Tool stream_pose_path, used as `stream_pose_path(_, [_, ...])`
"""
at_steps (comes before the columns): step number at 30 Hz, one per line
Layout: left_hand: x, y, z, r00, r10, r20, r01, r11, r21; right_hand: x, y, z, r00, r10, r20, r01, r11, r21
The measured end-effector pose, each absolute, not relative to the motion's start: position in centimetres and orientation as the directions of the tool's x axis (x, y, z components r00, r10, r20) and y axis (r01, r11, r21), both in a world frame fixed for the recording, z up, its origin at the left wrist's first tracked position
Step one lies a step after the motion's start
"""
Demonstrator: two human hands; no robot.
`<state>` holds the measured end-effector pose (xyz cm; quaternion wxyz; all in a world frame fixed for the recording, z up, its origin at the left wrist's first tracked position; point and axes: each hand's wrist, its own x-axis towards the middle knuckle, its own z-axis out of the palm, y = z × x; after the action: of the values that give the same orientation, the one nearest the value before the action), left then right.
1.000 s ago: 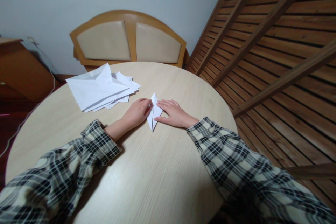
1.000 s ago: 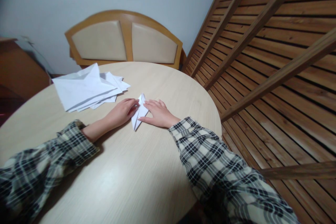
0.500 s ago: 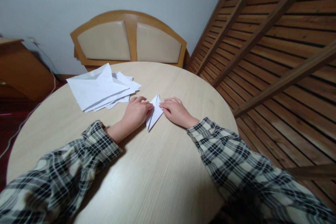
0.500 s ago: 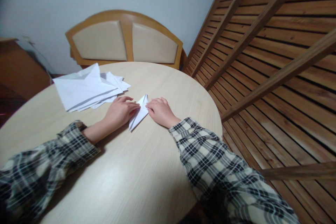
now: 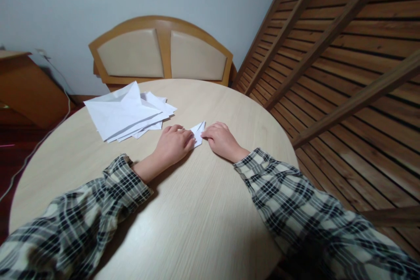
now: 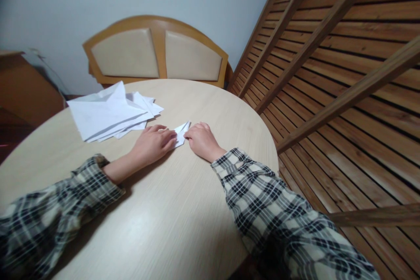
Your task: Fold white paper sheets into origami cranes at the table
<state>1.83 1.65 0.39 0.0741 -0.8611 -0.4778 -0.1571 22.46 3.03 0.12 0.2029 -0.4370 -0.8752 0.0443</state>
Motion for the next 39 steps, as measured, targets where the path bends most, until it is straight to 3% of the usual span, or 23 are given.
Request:
stream_pose_path(10, [0.1, 4.7, -1.8, 0.61, 0.699, 0.373, 0.714, -0.689, 0.123, 21.5, 5.4, 0.0, -0.654, 0.657, 0.376, 0.71, 0.704, 0.005])
stream_pose_path(15, [-0.5, 5.4, -2.0, 0.66, 0.644, 0.386, 0.635, -0.753, 0.172, 21.5, 4.8, -0.5, -0.526, 0.69, 0.497, 0.706, 0.681, -0.197])
stream_pose_path(19, [-0.6, 5.5, -2.0, 0.675, 0.608, 0.418, 0.591, -0.784, 0.187, 21.6, 4.4, -1.3, -0.587, 0.662, 0.466, 0.598, 0.743, -0.301])
stream_pose_path(26, [-0.2, 5.2, -1.7, 0.686, 0.581, 0.437, 0.535, -0.811, 0.238, 21.5, 4.3, -1.6, -0.742, 0.618, 0.26, 0.539, 0.78, -0.318])
stream_pose_path(34, [-0.1, 5.1, -1.5, 0.679, 0.609, 0.41, 0.534, -0.793, 0.293, 21.5, 4.3, -1.5, -0.737, 0.655, 0.169, 0.571, 0.737, -0.362])
stream_pose_path(39, [-0.5, 5.4, -1.9, 0.725, 0.587, 0.361, 0.536, -0.809, 0.241, 21.6, 4.0, -1.4, -0.72, 0.687, 0.098, 0.62, 0.7, -0.354])
